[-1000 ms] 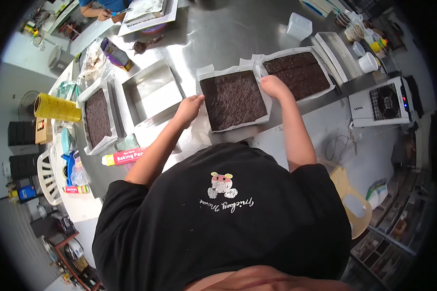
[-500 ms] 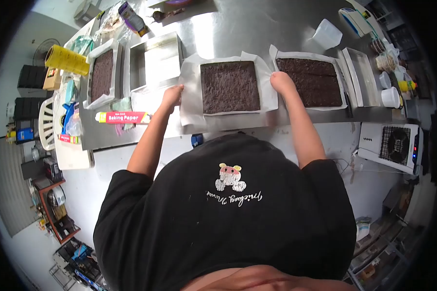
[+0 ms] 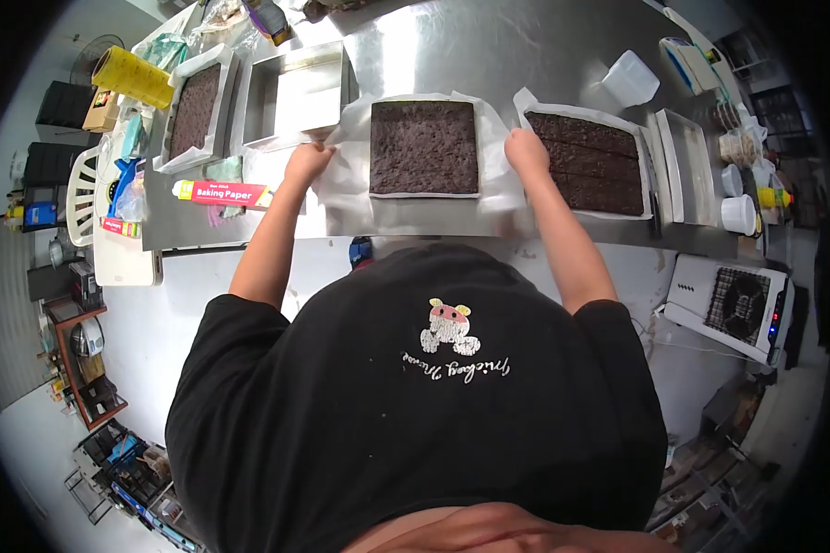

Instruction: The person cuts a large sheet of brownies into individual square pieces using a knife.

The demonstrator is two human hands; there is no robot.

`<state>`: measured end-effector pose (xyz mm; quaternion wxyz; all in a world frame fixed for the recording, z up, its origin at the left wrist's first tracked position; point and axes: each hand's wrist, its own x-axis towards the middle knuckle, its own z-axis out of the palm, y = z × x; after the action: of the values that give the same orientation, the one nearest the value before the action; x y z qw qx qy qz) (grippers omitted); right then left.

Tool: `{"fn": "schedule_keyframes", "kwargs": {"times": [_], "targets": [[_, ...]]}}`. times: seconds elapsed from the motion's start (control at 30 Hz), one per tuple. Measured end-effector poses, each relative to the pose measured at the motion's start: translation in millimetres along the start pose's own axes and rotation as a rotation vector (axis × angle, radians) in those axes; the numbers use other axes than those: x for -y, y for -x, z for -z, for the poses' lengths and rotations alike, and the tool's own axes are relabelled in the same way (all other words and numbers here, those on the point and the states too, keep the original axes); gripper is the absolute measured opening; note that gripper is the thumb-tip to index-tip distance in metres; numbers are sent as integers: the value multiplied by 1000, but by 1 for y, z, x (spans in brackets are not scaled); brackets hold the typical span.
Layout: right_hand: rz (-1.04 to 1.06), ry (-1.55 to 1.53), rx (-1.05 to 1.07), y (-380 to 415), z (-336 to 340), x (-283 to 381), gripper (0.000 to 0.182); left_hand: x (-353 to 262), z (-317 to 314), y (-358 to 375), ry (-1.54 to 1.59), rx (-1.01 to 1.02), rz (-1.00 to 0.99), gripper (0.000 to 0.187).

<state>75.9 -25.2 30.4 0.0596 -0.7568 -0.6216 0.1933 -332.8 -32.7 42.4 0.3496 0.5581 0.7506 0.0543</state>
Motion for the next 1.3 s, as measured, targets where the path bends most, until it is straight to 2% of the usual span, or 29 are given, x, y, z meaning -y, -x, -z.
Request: {"fn": "schedule_keyframes", "kwargs": {"times": [0.07,0.13,0.17,0.2,0.23,0.27,0.33,0.43,0.53,0.57,0.7,1.07,1.1,1.17,1.27,1.3], "targets": [[-29,-78,-81,9,-6,6,27,-8,8,18,-556,-210,-140,46],[223,-54,-657,35,-12,14,22,-19,11,36,-577,-217,-101,41],[230,-55,-654,47,-11,16,22,-30,7,50,-570,-344,-239,36],[402,-55,-647,60,-7,19,22,-38,2,62,-561,-470,-379,32],[573,-55,-638,69,-6,20,24,-38,-9,65,-467,-425,-543,30],[579,-57,-638,74,-6,18,24,-39,-21,68,-368,-378,-705,28],[774,-146,-198,80,-9,13,23,-56,-36,94,-312,-224,-807,26],[801,-136,-74,90,-14,9,21,-51,-61,107,-279,-302,-838,19],[797,-90,-51,93,-16,4,18,-39,-73,107,-330,-253,-825,15],[802,-89,-50,94,-18,2,18,-36,-77,106,-342,-303,-853,9],[866,-62,-125,95,-29,1,11,-28,-81,106,-315,-348,-919,7],[1015,-18,-121,94,-30,-4,10,-18,-89,107,-364,-276,-932,9],[996,-23,-73,94,-28,-3,9,-22,-84,109,-361,-278,-927,9],[980,-25,-25,91,-22,-1,9,-30,-71,110,-417,-123,-965,12],[927,-165,-42,75,-7,14,18,-51,-55,92,-256,-232,-951,16],[873,-210,-55,65,-5,22,27,-58,-51,79,-187,-261,-972,22]]}}
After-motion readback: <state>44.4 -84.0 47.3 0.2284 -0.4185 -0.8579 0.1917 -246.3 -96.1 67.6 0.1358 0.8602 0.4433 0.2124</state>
